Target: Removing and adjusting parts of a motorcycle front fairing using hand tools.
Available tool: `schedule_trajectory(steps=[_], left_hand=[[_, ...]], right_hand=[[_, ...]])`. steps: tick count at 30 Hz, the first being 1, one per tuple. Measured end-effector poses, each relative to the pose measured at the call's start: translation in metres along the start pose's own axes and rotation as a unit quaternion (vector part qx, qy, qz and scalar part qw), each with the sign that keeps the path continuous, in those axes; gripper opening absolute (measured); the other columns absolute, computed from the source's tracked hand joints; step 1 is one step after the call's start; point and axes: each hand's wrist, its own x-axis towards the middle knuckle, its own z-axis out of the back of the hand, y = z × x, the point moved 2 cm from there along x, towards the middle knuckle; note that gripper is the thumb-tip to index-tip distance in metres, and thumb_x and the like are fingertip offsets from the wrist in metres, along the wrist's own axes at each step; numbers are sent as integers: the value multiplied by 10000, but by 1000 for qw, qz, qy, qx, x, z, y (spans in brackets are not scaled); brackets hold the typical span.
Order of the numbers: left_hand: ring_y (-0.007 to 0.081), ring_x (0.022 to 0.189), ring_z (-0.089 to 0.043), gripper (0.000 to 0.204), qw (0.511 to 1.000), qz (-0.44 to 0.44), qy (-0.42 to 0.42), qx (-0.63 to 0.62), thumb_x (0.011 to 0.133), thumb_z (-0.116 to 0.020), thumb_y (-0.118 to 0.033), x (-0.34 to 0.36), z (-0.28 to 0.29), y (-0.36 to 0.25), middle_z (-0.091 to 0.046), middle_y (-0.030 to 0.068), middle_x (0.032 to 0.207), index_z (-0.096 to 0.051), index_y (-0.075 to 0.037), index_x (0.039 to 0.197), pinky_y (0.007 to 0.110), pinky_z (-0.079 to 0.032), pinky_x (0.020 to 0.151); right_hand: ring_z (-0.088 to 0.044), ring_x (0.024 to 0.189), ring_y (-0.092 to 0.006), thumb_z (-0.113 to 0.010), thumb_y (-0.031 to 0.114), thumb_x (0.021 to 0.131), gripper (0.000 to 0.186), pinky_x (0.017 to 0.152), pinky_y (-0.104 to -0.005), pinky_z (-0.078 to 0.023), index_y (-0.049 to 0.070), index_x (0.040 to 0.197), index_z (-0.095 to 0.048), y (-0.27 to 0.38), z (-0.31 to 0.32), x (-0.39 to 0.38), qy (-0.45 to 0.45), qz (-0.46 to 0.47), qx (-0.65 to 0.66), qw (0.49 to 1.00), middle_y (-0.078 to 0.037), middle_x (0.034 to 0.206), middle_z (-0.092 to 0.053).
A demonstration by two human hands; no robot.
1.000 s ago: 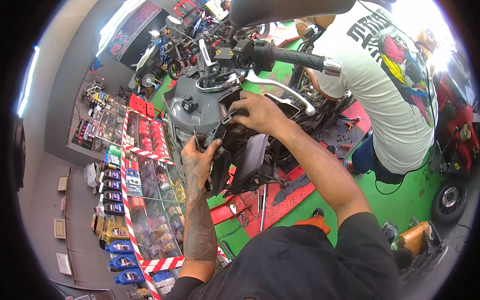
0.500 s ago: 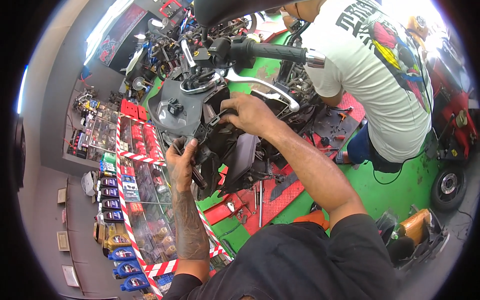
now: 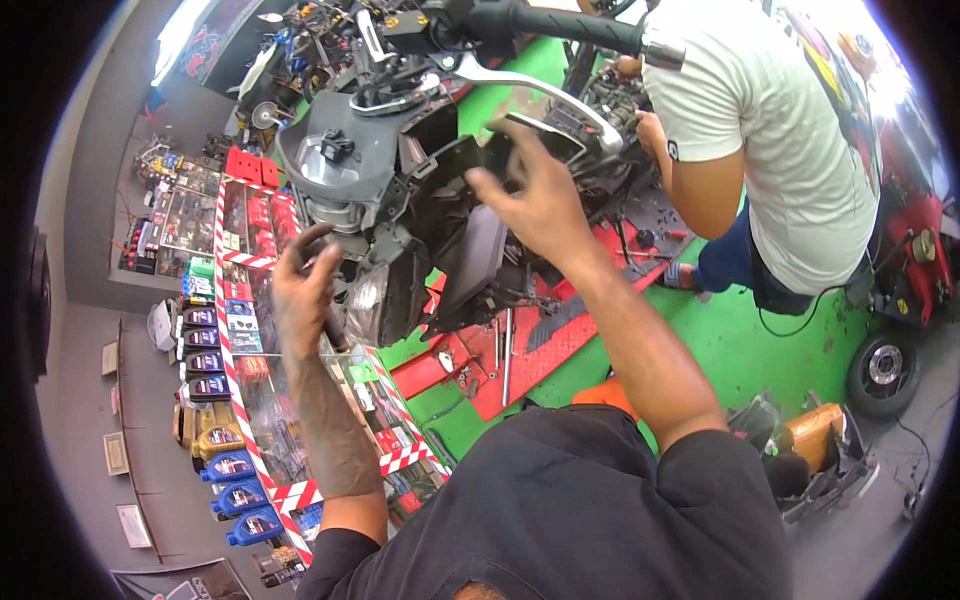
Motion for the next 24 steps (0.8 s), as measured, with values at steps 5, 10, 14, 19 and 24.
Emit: schedule_trajectory(steps=[5, 10, 14, 19, 24], left_hand=[[43, 578, -460, 365, 976, 150, -160, 0, 911, -684, -355, -47, 33, 131, -597, -24, 785, -644, -27, 1064, 226, -344, 483], [196, 681, -598, 727, 866, 366, -204, -273, 814, -687, -615, -110, 10, 293, -607, 117, 999, -528, -46, 1237, 290, -490, 529], [247, 735, -631, 918, 762, 379, -141, -506, 722, -654, -750, -114, -21, 326, -540, 223, 1252, -466, -71, 1311, 208, -481, 465], [173, 654, -570, 957, 651, 353, -111, -663, 699, -627, -788, -96, -59, 303, -547, 178, 1272, -482, -83, 1331, 172, -451, 440], [130, 594, -554, 851, 690, 300, -80, -654, 779, -524, -792, -87, -38, 318, -610, 96, 1143, -508, -125, 1307, 180, -470, 416]], right_hand=[[-354, 543, -73, -462, 8, 755, 491, 443, -216, -267, 43, 1243, -492, -90, -14, -103, -2, -395, 506, 766, -10, 771, -473], [-335, 489, -65, -413, 22, 757, 382, 404, -217, -245, 38, 1114, -549, -119, -76, -162, 30, -526, 466, 711, -32, 846, -542], [-274, 480, -48, -433, 262, 922, 319, 405, -220, -205, 34, 1064, -605, -132, -127, -185, 121, -532, 456, 703, 24, 700, -443], [-233, 503, -55, -361, 753, 906, 735, 428, -226, -165, 68, 1026, -600, -138, -192, -202, 41, -578, 496, 647, 48, 661, -305], [-252, 498, -58, -485, 614, 948, 478, 431, -231, -173, 149, 838, -484, -117, -225, -199, -41, -531, 577, 620, 48, 662, -333]])
